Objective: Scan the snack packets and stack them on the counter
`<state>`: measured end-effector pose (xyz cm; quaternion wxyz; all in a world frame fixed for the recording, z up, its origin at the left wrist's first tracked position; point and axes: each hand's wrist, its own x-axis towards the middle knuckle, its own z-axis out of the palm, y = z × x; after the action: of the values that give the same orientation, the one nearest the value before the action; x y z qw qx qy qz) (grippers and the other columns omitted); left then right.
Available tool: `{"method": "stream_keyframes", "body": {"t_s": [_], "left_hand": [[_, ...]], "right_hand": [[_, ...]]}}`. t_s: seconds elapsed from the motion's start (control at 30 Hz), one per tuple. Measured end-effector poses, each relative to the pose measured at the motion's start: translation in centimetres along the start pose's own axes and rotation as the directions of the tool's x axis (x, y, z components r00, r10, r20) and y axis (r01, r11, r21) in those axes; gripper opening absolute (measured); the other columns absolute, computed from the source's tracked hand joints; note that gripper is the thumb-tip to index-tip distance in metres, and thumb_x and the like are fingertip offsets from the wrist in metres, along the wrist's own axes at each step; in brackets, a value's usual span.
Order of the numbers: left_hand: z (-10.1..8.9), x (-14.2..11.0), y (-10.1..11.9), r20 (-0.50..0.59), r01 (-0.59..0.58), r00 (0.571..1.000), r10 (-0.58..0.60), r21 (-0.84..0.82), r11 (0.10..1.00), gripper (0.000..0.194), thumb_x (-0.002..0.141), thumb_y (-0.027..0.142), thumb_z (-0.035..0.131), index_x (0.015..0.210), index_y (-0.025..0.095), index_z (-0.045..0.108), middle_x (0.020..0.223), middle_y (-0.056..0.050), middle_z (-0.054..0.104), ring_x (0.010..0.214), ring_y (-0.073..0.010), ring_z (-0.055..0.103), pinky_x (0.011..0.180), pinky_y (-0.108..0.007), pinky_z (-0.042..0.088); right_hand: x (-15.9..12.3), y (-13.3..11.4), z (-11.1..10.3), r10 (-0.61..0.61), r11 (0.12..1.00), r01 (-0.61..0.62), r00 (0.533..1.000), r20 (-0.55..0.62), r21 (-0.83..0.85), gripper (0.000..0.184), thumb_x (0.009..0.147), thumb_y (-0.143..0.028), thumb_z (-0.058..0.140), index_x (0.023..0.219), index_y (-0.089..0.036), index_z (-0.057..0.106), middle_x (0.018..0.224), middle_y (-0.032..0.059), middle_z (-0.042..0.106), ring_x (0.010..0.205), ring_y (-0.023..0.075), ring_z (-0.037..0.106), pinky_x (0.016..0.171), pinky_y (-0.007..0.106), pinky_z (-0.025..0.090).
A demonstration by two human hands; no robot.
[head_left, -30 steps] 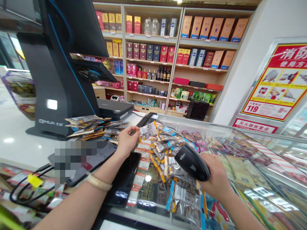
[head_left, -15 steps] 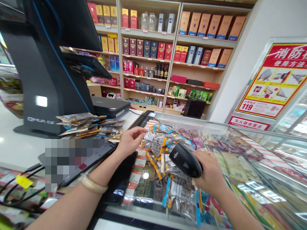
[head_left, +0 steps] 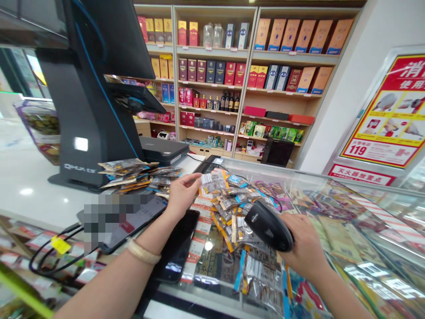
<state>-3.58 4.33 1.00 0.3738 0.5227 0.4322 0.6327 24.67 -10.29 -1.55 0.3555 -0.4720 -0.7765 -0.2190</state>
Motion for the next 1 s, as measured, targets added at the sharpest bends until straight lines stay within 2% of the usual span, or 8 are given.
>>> {"method": "stream_keyframes", "body": {"t_s": [0.13,0.37,0.47,0.57,0.67,0.73,0.83,1.0], "left_hand": [[-1.4,2.2,-0.5,-0.308,-0.037,0.951,-0.03,-0.209,0.977,0.041,0.067,0.018,0.07,0.108,0.015,0.067,0.095,-0.005,0.071,0.076,-0.0117,0.067,0.072,-0.022,0.054],[-2.4,3.7,-1.4,-0.467,-0.029,0.876,-0.121,-0.302,0.953,0.052,0.064,0.008,0.065,0.112,0.022,0.054,0.104,-0.003,0.058,0.09,-0.01,0.064,0.08,-0.02,0.051],[-1.7,2.8,-1.3,-0.336,-0.052,0.942,-0.004,-0.159,0.986,0.039,0.063,0.011,0.065,0.101,0.021,0.06,0.097,-0.003,0.062,0.086,-0.0131,0.063,0.079,-0.024,0.051],[-0.6,1.3,-1.1,-0.004,-0.108,0.994,0.109,0.063,0.992,0.027,0.065,0.018,0.064,0.092,0.019,0.066,0.09,-0.004,0.067,0.079,-0.0164,0.063,0.077,-0.029,0.052],[0.5,-0.7,-1.3,0.364,-0.212,0.925,0.109,0.257,0.943,0.028,0.067,0.024,0.064,0.094,0.021,0.071,0.096,-0.006,0.071,0.085,-0.0207,0.065,0.081,-0.033,0.052],[1.0,-1.8,-1.5,0.508,-0.292,0.856,0.095,0.323,0.9,0.029,0.069,0.027,0.064,0.098,0.023,0.072,0.102,-0.006,0.073,0.095,-0.0231,0.066,0.087,-0.035,0.051],[1.3,-2.7,-1.8,0.587,-0.337,0.807,0.066,0.366,0.867,0.033,0.069,0.03,0.066,0.101,0.024,0.072,0.108,-0.007,0.072,0.101,-0.0253,0.066,0.087,-0.034,0.052],[1.4,-2.6,-2.3,0.562,-0.328,0.825,0.063,0.384,0.863,0.049,0.065,0.033,0.073,0.113,0.022,0.068,0.121,-0.01,0.068,0.112,-0.0277,0.063,0.094,-0.036,0.05]], "right_hand": [[-0.2,0.1,0.1,0.01,1.0,-0.01,1.0,-0.004,-0.012,0.023,0.073,-0.02,0.049,0.094,-0.021,0.058,0.076,0.0028,0.063,0.071,0.0194,0.057,0.07,0.033,0.036],[-0.1,0.0,0.1,0.011,1.0,-0.011,1.0,-0.019,-0.018,0.022,0.075,-0.022,0.048,0.094,-0.02,0.059,0.073,0.0029,0.062,0.068,0.0195,0.056,0.068,0.033,0.037],[0.0,-0.1,-0.1,0.017,1.0,-0.018,0.999,-0.038,-0.018,0.02,0.078,-0.023,0.047,0.094,-0.021,0.058,0.077,0.0034,0.064,0.071,0.0197,0.058,0.069,0.034,0.037],[0.0,0.0,-0.2,0.009,1.0,-0.01,0.998,-0.054,-0.022,0.016,0.081,-0.024,0.048,0.094,-0.02,0.058,0.079,0.0032,0.065,0.071,0.0193,0.058,0.069,0.033,0.036],[0.0,0.1,-0.2,0.008,1.0,-0.01,0.999,-0.053,-0.019,0.016,0.082,-0.026,0.049,0.094,-0.02,0.058,0.077,0.0027,0.064,0.069,0.019,0.056,0.067,0.033,0.035],[0.0,0.2,-0.1,0.016,1.0,-0.017,0.999,-0.049,-0.018,0.016,0.082,-0.026,0.05,0.094,-0.02,0.058,0.077,0.0027,0.064,0.069,0.0191,0.057,0.068,0.033,0.036],[0.0,0.2,-0.1,0.022,1.0,-0.023,0.999,-0.048,-0.021,0.016,0.081,-0.025,0.05,0.094,-0.02,0.058,0.08,0.0034,0.065,0.071,0.0197,0.058,0.07,0.034,0.037],[0.1,0.0,-0.1,0.014,1.0,-0.015,0.999,-0.049,-0.015,0.017,0.079,-0.024,0.05,0.094,-0.021,0.058,0.08,0.0032,0.066,0.072,0.0196,0.06,0.071,0.034,0.038]]}}
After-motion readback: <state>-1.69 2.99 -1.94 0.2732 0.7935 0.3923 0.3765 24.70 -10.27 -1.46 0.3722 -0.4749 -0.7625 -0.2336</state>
